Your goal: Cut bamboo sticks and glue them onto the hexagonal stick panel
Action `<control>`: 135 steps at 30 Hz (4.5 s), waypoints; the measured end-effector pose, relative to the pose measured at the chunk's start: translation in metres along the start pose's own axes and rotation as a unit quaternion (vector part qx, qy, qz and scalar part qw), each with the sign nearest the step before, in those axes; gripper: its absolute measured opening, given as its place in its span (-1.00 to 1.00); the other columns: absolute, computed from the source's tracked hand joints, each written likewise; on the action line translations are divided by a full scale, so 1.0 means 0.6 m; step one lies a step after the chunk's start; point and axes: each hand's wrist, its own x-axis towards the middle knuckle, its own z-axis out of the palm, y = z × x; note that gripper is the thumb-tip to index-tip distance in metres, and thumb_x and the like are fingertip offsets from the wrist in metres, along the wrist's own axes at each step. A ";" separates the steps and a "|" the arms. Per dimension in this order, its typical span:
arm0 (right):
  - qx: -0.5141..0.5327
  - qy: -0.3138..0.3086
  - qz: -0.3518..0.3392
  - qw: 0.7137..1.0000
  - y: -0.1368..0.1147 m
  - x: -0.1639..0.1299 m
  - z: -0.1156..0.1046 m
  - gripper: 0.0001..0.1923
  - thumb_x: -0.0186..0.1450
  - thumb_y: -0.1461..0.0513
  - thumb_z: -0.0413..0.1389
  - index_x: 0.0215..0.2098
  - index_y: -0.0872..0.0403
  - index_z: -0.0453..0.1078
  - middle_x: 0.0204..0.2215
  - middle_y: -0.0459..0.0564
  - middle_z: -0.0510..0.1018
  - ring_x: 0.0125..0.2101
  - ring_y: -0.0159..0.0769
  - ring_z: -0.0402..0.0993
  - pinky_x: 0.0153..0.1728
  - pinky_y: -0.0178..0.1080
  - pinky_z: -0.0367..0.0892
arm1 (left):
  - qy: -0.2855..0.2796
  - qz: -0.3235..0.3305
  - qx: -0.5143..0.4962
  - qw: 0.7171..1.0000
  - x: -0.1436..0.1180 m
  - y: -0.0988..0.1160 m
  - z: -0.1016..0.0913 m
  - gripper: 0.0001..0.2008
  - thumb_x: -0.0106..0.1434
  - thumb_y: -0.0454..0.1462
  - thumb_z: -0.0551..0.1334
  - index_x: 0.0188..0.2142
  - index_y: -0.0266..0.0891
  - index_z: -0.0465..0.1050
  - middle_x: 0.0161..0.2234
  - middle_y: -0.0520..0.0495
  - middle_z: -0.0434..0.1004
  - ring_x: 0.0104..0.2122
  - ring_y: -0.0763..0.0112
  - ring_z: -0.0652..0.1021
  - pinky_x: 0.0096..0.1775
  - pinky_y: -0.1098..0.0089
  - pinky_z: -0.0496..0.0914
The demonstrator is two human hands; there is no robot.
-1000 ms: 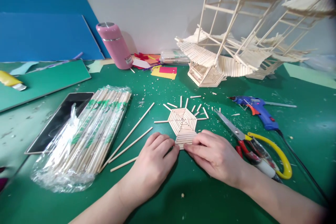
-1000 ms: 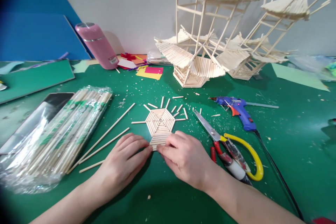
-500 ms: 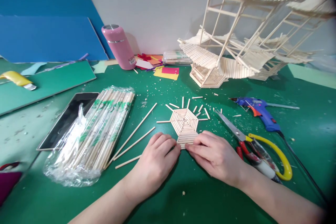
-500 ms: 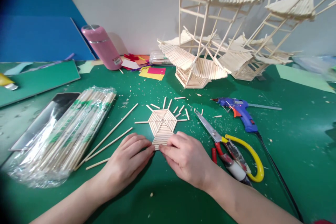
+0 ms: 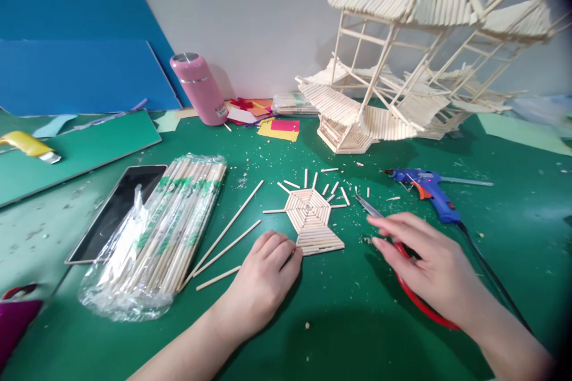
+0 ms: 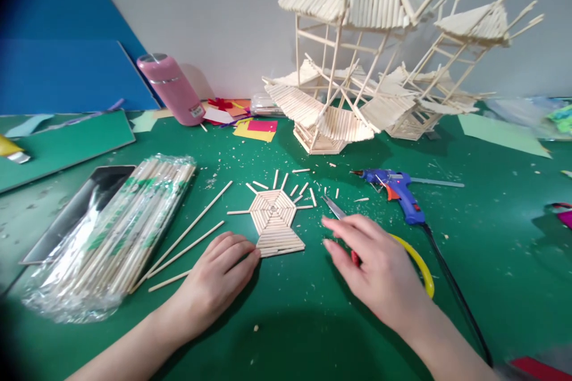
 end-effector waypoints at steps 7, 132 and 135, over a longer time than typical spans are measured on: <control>-0.174 -0.028 0.062 0.982 0.071 -0.112 -0.018 -0.60 0.24 0.14 -0.01 0.03 0.04 0.26 0.02 0.14 0.23 -0.05 -0.03 0.29 -0.12 0.01 0.31 | 0.000 0.006 0.001 1.000 0.000 -0.002 -0.001 -0.82 0.24 -0.44 0.04 -0.24 -0.37 0.39 -0.32 -0.18 0.43 -0.25 0.23 0.40 -0.15 0.15 0.31; 0.051 -0.032 -0.086 0.994 -0.059 0.014 0.098 -0.76 0.21 0.38 0.02 -0.16 0.14 0.41 -0.39 0.01 0.44 -0.38 -0.32 0.32 -0.37 -0.25 0.27 | 0.056 -0.130 -0.175 0.974 0.002 -0.003 -0.003 -0.89 0.18 -0.41 0.14 -0.28 -0.29 0.38 -0.36 -0.09 0.36 -0.31 0.35 0.36 -0.24 0.26 0.33; 0.049 -0.056 -0.094 0.993 -0.058 0.012 0.099 -0.75 0.22 0.37 0.02 -0.14 0.12 0.40 -0.39 0.00 0.44 -0.39 -0.32 0.32 -0.38 -0.24 0.27 | 0.033 -0.104 -0.139 0.984 0.002 -0.003 -0.004 -0.85 0.20 -0.43 0.10 -0.23 -0.29 0.37 -0.35 -0.10 0.39 -0.29 0.31 0.36 -0.20 0.20 0.30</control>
